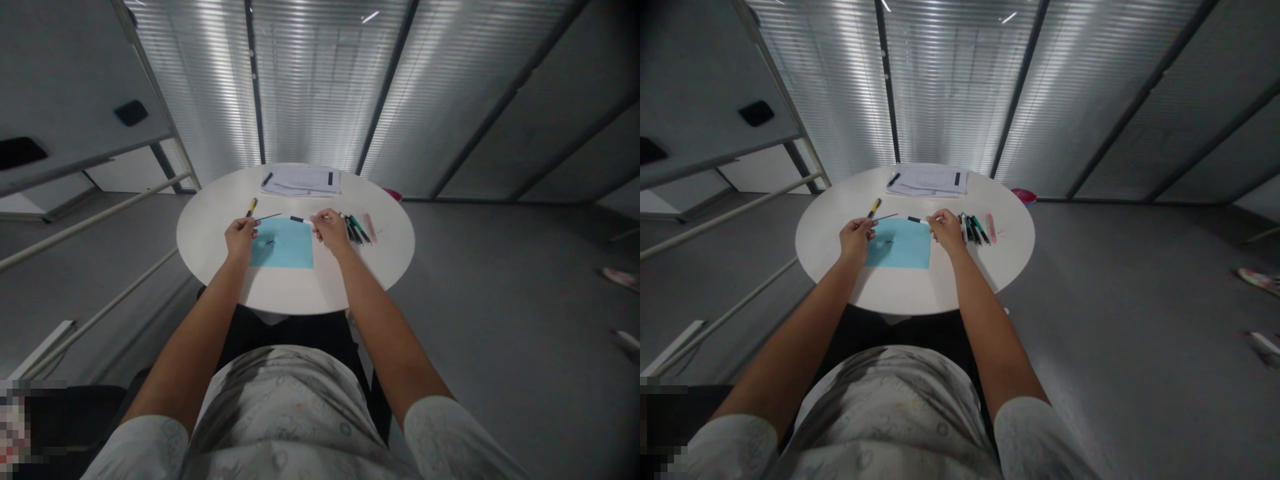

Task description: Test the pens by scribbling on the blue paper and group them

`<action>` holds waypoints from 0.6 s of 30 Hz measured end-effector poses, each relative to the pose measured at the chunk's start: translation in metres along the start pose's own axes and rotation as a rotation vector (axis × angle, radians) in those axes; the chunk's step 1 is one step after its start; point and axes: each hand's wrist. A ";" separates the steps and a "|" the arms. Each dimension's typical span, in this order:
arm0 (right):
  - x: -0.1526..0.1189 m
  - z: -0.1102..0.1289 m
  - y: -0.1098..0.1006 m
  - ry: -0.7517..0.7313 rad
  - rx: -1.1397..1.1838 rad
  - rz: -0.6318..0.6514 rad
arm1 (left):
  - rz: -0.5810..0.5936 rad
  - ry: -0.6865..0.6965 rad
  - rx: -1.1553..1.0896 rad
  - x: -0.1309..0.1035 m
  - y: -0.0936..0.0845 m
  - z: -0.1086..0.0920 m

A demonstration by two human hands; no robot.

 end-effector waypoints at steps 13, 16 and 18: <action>0.000 -0.006 -0.002 -0.067 -0.174 -0.007 | 0.074 0.072 0.143 -0.005 0.003 0.003; 0.002 -0.009 -0.002 -0.059 -0.188 -0.004 | 0.089 0.075 0.158 -0.005 0.003 0.003; 0.003 -0.009 -0.002 -0.051 -0.176 -0.014 | 0.099 0.087 0.169 -0.005 0.003 0.003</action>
Point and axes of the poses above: each hand's wrist, its own x-axis towards the middle knuckle, its own y-axis out of the palm, z = x × y, and after that the axes turned 8 degrees about x, right-handed
